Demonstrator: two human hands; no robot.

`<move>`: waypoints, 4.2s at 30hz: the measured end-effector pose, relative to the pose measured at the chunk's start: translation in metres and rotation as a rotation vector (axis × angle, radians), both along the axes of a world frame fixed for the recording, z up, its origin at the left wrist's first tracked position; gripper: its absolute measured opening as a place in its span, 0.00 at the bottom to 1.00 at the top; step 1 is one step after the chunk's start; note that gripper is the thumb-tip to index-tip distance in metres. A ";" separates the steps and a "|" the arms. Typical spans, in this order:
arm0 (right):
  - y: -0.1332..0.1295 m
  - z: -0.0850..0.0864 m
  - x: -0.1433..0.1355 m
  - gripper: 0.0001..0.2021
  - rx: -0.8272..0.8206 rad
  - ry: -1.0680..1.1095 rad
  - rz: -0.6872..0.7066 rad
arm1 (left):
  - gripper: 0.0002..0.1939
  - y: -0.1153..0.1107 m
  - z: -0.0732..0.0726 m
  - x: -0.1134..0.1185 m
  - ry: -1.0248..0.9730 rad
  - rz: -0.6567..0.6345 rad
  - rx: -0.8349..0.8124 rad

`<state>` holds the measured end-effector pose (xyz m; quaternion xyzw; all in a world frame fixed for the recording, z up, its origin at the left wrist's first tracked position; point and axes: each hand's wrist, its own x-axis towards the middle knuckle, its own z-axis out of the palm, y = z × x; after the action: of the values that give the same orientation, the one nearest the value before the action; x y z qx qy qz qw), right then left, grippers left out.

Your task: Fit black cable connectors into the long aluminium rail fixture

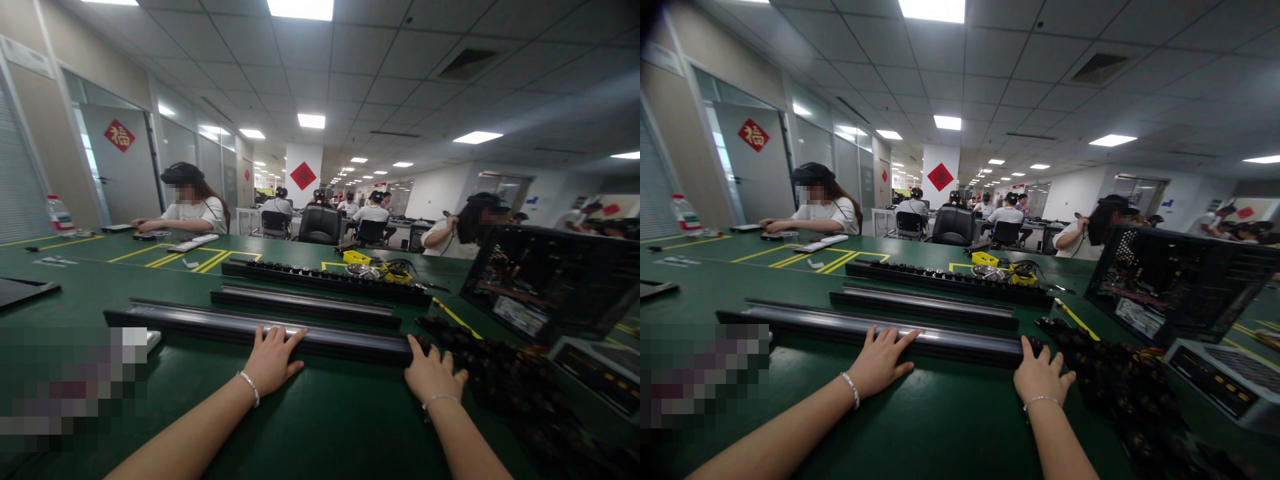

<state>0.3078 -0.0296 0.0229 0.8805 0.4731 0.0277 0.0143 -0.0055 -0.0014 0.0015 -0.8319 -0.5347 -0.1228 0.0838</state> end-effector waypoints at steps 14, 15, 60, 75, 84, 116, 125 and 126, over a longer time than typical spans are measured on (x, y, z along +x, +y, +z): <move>0.002 -0.005 0.007 0.29 0.058 0.044 -0.032 | 0.32 0.000 0.000 0.001 0.000 0.002 0.016; 0.002 -0.005 0.007 0.29 0.063 0.038 -0.033 | 0.32 0.000 -0.001 0.001 0.001 0.002 0.020; 0.002 -0.009 0.024 0.29 0.115 0.046 -0.045 | 0.32 -0.002 0.003 0.000 -0.008 0.003 -0.022; 0.003 -0.011 0.028 0.30 0.145 0.109 -0.059 | 0.32 -0.002 0.003 0.000 -0.004 0.013 -0.023; 0.004 -0.016 0.039 0.30 0.208 0.180 -0.055 | 0.33 -0.001 0.002 0.000 -0.009 0.002 -0.015; 0.012 -0.025 0.062 0.34 0.347 0.335 -0.078 | 0.32 -0.001 0.001 -0.001 -0.016 -0.007 0.004; 0.012 -0.029 0.073 0.35 0.386 0.375 -0.079 | 0.32 -0.001 0.001 -0.001 -0.019 -0.009 0.005; 0.012 -0.028 0.073 0.35 0.384 0.377 -0.080 | 0.32 -0.001 0.001 -0.001 -0.019 -0.009 0.009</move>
<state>0.3810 -0.0178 -0.0052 0.8746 0.4185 -0.0482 -0.2400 -0.0068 -0.0023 0.0024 -0.8327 -0.5313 -0.1331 0.0818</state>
